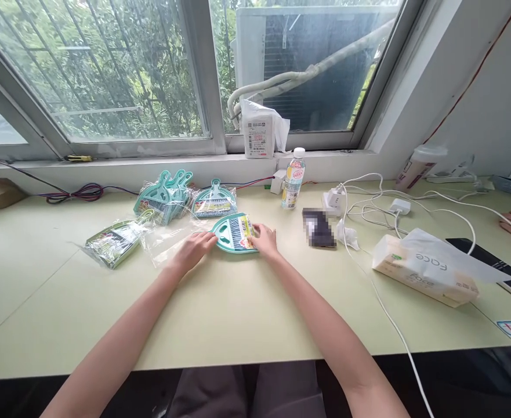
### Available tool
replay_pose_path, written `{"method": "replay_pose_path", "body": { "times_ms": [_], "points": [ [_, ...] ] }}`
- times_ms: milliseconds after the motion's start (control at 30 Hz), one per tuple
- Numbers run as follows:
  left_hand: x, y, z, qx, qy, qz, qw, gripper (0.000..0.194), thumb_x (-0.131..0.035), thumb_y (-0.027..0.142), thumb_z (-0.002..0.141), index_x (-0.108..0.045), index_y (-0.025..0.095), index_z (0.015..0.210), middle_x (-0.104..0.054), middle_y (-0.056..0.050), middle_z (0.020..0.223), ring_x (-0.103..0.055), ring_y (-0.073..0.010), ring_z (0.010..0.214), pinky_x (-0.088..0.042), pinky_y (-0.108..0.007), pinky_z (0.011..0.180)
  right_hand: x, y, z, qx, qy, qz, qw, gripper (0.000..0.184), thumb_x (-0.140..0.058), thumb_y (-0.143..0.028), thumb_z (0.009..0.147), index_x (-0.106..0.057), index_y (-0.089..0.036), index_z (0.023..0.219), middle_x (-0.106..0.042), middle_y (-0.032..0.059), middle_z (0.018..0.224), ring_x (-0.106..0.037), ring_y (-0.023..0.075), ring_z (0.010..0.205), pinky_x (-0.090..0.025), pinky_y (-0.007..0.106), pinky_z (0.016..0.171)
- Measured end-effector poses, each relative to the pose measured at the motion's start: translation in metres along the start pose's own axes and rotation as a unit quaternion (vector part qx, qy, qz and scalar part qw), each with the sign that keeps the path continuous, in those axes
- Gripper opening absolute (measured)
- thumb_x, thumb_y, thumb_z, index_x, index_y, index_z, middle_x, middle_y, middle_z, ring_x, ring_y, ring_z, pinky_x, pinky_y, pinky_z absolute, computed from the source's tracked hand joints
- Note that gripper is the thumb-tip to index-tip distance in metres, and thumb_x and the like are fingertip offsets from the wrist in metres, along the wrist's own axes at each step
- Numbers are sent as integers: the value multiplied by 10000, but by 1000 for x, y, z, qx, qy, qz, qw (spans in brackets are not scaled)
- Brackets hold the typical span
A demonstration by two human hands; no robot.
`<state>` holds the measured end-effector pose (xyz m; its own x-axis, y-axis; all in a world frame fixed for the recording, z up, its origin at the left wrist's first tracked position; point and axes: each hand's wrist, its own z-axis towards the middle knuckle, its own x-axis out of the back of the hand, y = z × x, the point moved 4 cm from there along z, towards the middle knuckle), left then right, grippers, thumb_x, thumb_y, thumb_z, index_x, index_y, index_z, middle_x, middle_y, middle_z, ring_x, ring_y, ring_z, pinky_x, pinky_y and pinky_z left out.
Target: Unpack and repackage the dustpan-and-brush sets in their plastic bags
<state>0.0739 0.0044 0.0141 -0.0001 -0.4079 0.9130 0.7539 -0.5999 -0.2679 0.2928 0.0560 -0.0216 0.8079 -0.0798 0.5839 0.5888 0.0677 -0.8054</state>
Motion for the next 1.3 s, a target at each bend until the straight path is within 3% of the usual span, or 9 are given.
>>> {"method": "replay_pose_path", "body": {
  "times_ms": [100,200,433,500,633,700,800,1067,1300],
  "points": [
    [2,3,1,1,-14,23,1000,326,-351,-14,835,-591,184,933,-615,-96,917,-590,-221,897,-466,-309,692,-5,-3,-9,34,-42,151,987,482,-688,-216,664,-554,-237,1126,-606,55,1250,-508,219,1217,-265,465,1106],
    [4,6,2,-5,-6,20,1000,324,-335,3,852,-568,204,956,-610,-100,964,-584,-222,924,-461,-310,686,-7,-1,-13,15,-51,260,964,513,-728,-207,618,-550,-233,1099,-570,80,1279,-530,230,1187,-403,422,1026],
    [16,2,-5,37,37,-49,997,316,-315,96,894,-574,257,974,-617,-73,1029,-596,-203,1011,-452,-365,906,1,9,-9,-32,-9,378,925,805,-830,-222,531,-436,-267,1231,-419,93,1428,-401,234,1322,-352,425,1095],
    [19,0,-7,63,52,-82,993,317,-319,102,892,-581,270,953,-622,-60,1001,-602,-206,1026,-458,-375,901,2,5,-12,-46,-53,413,908,775,-830,-239,554,-448,-247,1228,-514,100,1346,-479,239,1259,-378,426,1078],
    [17,-4,-8,92,57,-93,990,329,-332,98,867,-584,279,976,-626,-70,1038,-592,-233,1065,-477,-378,836,-7,-14,-28,-46,-239,466,851,467,-778,-233,648,-576,-180,1065,-678,97,1091,-655,232,984,-498,413,942],
    [15,-6,-9,101,58,-73,991,346,-326,82,849,-584,271,983,-625,-82,1055,-588,-240,1064,-478,-362,792,-11,-19,-33,-56,-257,482,836,377,-753,-217,680,-594,-178,1020,-691,84,1067,-672,213,926,-527,395,889],
    [12,-9,-9,109,59,-34,992,364,-331,58,819,-579,263,988,-622,-92,1060,-587,-237,1050,-469,-330,728,-13,-18,-33,-62,-233,502,831,354,-736,-204,695,-583,-187,1014,-695,68,1058,-677,195,902,-539,371,858],
    [-1,-10,-10,91,48,7,995,428,-316,36,814,-557,280,1069,-610,-90,1052,-578,-241,1044,-462,-339,716,-10,-17,-32,-50,-239,472,847,474,-799,-166,607,-569,-215,1018,-699,57,1049,-676,210,911,-571,347,774],
    [5,-10,-9,123,54,5,991,385,-344,43,837,-563,262,1065,-605,-94,1026,-570,-230,1024,-465,-330,765,-12,-24,-40,-57,-270,475,835,445,-768,-184,660,-585,-216,1064,-688,55,1105,-678,194,931,-566,322,797]
  ]
}}
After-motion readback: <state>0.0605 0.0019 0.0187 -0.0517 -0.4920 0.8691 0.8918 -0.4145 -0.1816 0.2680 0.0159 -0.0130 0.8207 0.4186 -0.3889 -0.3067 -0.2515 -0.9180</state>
